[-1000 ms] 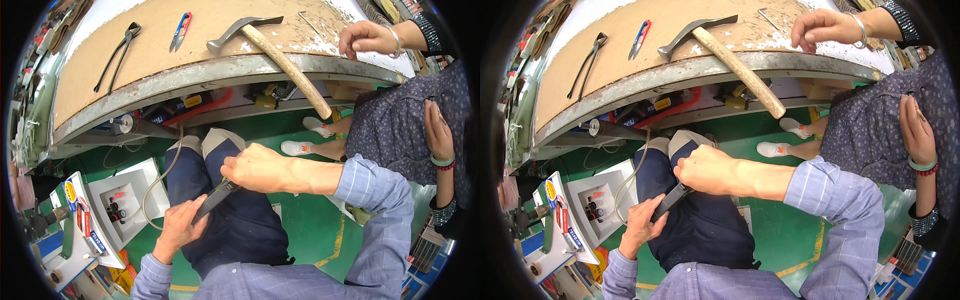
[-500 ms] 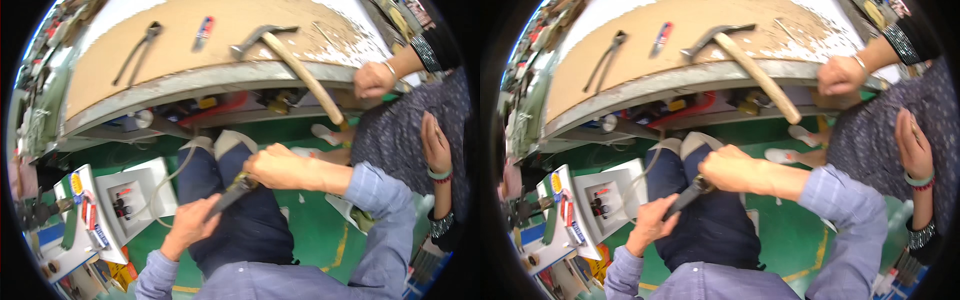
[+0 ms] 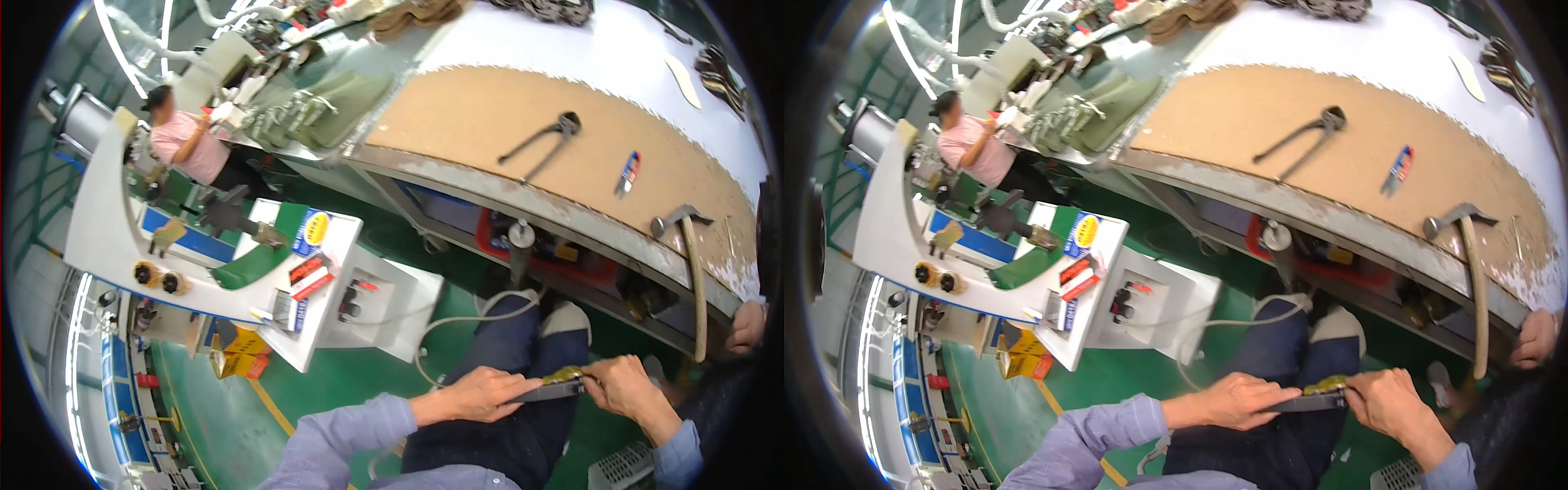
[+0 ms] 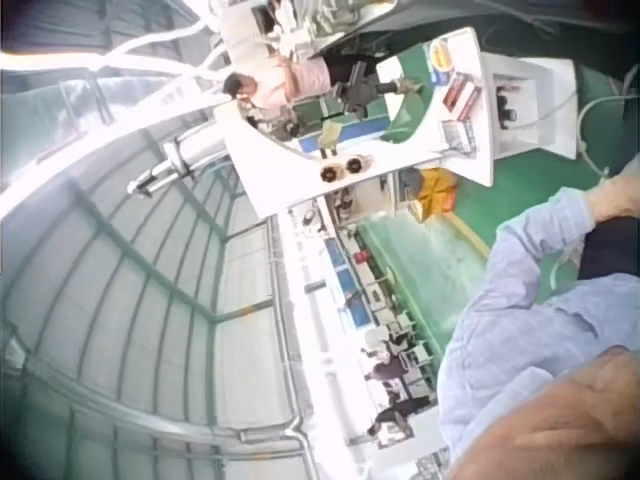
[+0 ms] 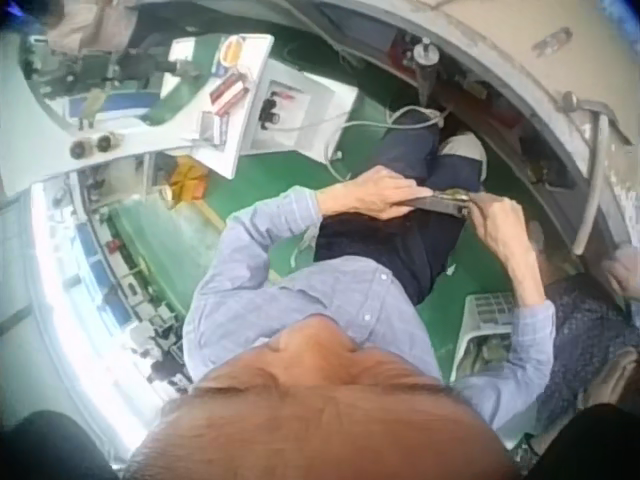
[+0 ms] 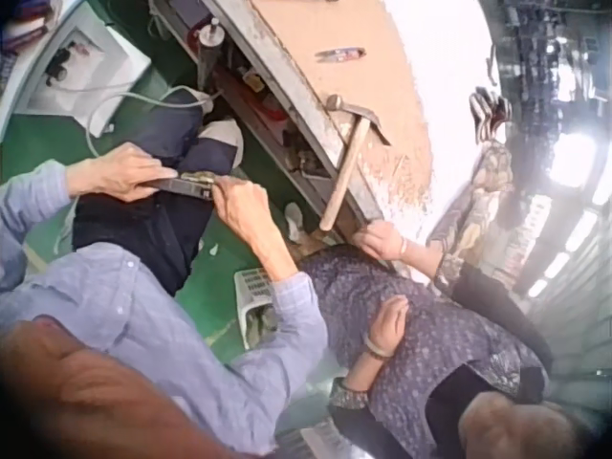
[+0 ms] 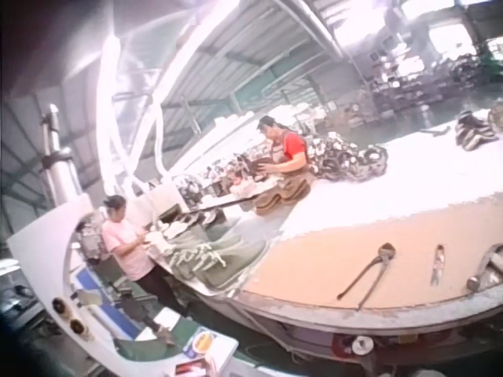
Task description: The person sits at a workbench and uses a hammer to repeatedly strike the body of a yellow pneumatic nail gun, likely to clear a jam or adjust a mechanism. They also use a utility knife to cut a small piece of material and manipulate the tool's components with their hands.
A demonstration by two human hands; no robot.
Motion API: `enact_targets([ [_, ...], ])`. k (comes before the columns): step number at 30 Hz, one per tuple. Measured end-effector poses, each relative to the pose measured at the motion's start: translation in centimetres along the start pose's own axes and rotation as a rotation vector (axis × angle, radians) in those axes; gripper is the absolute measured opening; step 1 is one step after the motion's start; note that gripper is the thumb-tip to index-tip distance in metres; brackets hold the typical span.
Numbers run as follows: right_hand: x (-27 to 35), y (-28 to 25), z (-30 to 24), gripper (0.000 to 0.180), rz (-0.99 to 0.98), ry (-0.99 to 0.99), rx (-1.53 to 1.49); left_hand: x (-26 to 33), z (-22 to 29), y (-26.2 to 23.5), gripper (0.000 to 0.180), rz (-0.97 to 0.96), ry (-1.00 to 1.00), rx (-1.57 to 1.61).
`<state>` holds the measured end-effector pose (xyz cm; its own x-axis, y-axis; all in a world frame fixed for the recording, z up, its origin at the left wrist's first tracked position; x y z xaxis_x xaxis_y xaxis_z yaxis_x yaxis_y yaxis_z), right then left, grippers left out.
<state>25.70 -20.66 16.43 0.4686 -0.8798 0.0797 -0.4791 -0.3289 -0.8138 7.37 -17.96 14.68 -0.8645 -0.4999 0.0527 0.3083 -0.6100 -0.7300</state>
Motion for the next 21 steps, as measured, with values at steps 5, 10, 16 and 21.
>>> enact_targets([
  [5,-1.2,1.2,-0.3,0.014,-0.114,-0.132,0.193,-1.2,-0.6,0.6,0.055,0.026,-0.035,0.025],
  [10,0.4,0.8,1.8,0.009,0.061,-0.031,-0.081,-2.0,0.0,0.7,0.055,0.024,-0.036,0.025],
  [16,0.4,1.3,1.7,0.006,0.049,-0.022,0.013,-1.7,0.0,1.2,0.057,-0.007,-0.034,-0.009],
  [21,0.2,2.1,1.4,0.006,0.005,-0.057,0.085,-2.1,0.2,1.0,0.055,-0.013,-0.029,0.006],
])
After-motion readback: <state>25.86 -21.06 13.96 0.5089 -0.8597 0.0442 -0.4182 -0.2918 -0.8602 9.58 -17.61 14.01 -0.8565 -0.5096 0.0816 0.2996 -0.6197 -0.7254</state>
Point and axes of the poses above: each hand's wrist, its own x-axis away from the middle knuckle, its own y-axis out of the palm, z = x × y, the point moved 9 cm from there along -x, towards the middle knuckle, and after that the axes turned 15 degrees about -y, right-handed, at the moved point
